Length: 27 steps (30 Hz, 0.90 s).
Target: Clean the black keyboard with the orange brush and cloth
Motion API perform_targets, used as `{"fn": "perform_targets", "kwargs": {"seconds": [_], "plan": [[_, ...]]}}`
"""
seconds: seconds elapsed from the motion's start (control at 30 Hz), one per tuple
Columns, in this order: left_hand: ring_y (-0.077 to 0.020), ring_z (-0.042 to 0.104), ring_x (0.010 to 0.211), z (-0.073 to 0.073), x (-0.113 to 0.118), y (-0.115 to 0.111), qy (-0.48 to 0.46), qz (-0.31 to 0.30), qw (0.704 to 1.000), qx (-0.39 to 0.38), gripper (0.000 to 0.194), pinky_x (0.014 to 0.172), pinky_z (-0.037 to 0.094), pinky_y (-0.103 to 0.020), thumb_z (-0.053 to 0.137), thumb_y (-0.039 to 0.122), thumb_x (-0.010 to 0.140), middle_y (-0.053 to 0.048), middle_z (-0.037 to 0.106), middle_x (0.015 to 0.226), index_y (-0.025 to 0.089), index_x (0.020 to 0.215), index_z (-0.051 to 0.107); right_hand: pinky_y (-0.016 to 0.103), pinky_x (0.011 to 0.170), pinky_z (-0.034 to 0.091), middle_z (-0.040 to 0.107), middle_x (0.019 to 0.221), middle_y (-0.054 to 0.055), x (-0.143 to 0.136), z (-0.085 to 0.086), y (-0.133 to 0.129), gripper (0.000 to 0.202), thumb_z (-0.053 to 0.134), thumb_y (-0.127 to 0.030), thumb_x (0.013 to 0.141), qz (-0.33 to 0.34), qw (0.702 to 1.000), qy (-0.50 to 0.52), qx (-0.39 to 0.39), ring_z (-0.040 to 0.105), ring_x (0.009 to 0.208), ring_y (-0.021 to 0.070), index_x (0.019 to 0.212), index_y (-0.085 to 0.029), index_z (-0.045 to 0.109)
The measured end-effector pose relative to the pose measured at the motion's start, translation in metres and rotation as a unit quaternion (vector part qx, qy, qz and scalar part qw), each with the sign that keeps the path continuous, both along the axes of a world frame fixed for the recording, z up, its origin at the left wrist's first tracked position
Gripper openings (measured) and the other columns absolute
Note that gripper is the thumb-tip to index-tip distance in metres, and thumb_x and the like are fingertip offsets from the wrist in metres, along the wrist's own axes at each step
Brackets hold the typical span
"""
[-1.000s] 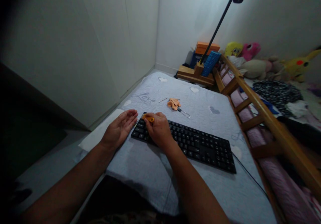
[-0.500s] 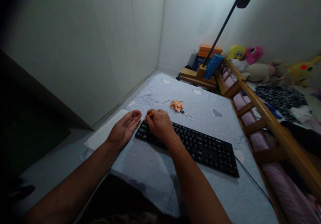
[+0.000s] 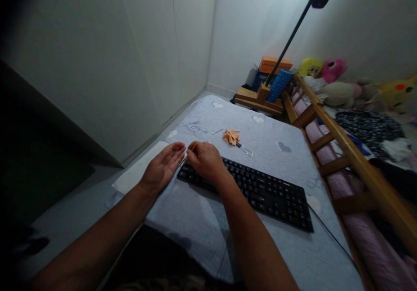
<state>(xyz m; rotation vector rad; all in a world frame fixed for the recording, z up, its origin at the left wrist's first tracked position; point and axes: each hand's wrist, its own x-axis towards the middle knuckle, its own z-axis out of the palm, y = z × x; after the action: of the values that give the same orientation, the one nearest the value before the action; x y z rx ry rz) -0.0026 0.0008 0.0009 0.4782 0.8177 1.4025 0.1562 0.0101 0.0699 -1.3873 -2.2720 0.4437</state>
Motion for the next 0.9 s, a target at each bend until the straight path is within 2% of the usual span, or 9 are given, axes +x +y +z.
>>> {"fn": "perform_targets", "kwargs": {"seconds": [0.07,0.17,0.3,0.43,0.53,0.67,0.9], "plan": [[-0.0243,0.057,0.132,0.0,0.0,0.0,0.0,0.001,1.0,-0.001,0.018,0.118,0.036,-0.041,0.066,0.033,0.086,-0.009,0.07,0.121,0.02,0.097,0.072,0.031,0.078,0.044,0.073,0.085,0.007,0.001,-0.002,0.001,0.02,0.051,-0.022,0.097,-0.021,0.999,0.016,0.025,0.065,0.083,0.0201,0.098,-0.016,0.071],[-0.024,0.056,0.132,0.0,0.0,0.0,0.003,-0.001,1.0,-0.001,0.018,0.119,0.036,-0.041,0.066,0.034,0.086,-0.009,0.07,0.123,0.02,0.097,0.072,0.032,0.078,0.043,0.072,0.083,0.008,-0.001,-0.006,0.001,0.019,0.054,-0.024,0.096,-0.035,0.998,-0.018,0.058,0.063,0.084,0.0221,0.098,-0.016,0.071],[-0.0244,0.056,0.133,0.001,0.0,0.0,0.007,-0.002,1.0,0.002,0.018,0.119,0.036,-0.042,0.068,0.035,0.085,-0.009,0.069,0.123,0.021,0.096,0.071,0.031,0.074,0.042,0.071,0.079,0.008,-0.005,-0.003,-0.005,0.019,0.054,-0.022,0.095,-0.004,0.999,-0.045,0.029,0.063,0.079,0.021,0.092,-0.016,0.072],[-0.0259,0.055,0.134,0.002,0.0,-0.001,0.017,-0.004,1.0,0.007,0.021,0.119,0.036,-0.043,0.069,0.036,0.083,-0.01,0.069,0.124,0.021,0.097,0.071,0.027,0.07,0.043,0.072,0.076,0.003,-0.004,0.003,-0.01,0.02,0.052,-0.019,0.095,0.03,0.998,0.035,-0.032,0.063,0.072,0.0166,0.089,-0.018,0.071],[-0.0257,0.055,0.134,0.003,0.0,-0.001,0.016,-0.002,1.0,0.007,0.021,0.119,0.036,-0.043,0.07,0.036,0.082,-0.009,0.069,0.124,0.021,0.097,0.071,0.028,0.073,0.044,0.073,0.08,0.004,-0.002,0.002,-0.009,0.019,0.053,-0.018,0.094,0.011,0.998,0.054,-0.014,0.064,0.075,0.0168,0.091,-0.018,0.071],[-0.0249,0.055,0.133,0.002,0.0,-0.001,0.008,0.0,1.0,-0.001,0.02,0.119,0.036,-0.042,0.07,0.034,0.082,-0.009,0.069,0.122,0.02,0.096,0.071,0.031,0.075,0.044,0.07,0.078,0.006,-0.004,-0.001,-0.01,0.018,0.054,-0.019,0.093,0.013,1.0,0.002,0.016,0.063,0.076,0.0192,0.087,-0.016,0.071],[-0.0257,0.055,0.133,-0.002,0.0,0.0,0.013,-0.002,1.0,0.015,0.022,0.119,0.036,-0.043,0.069,0.034,0.082,-0.01,0.069,0.123,0.02,0.099,0.071,0.026,0.07,0.046,0.072,0.076,0.002,-0.001,-0.001,-0.016,0.021,0.051,-0.02,0.095,0.084,0.985,0.115,-0.092,0.064,0.069,0.0147,0.084,-0.017,0.069]]}}
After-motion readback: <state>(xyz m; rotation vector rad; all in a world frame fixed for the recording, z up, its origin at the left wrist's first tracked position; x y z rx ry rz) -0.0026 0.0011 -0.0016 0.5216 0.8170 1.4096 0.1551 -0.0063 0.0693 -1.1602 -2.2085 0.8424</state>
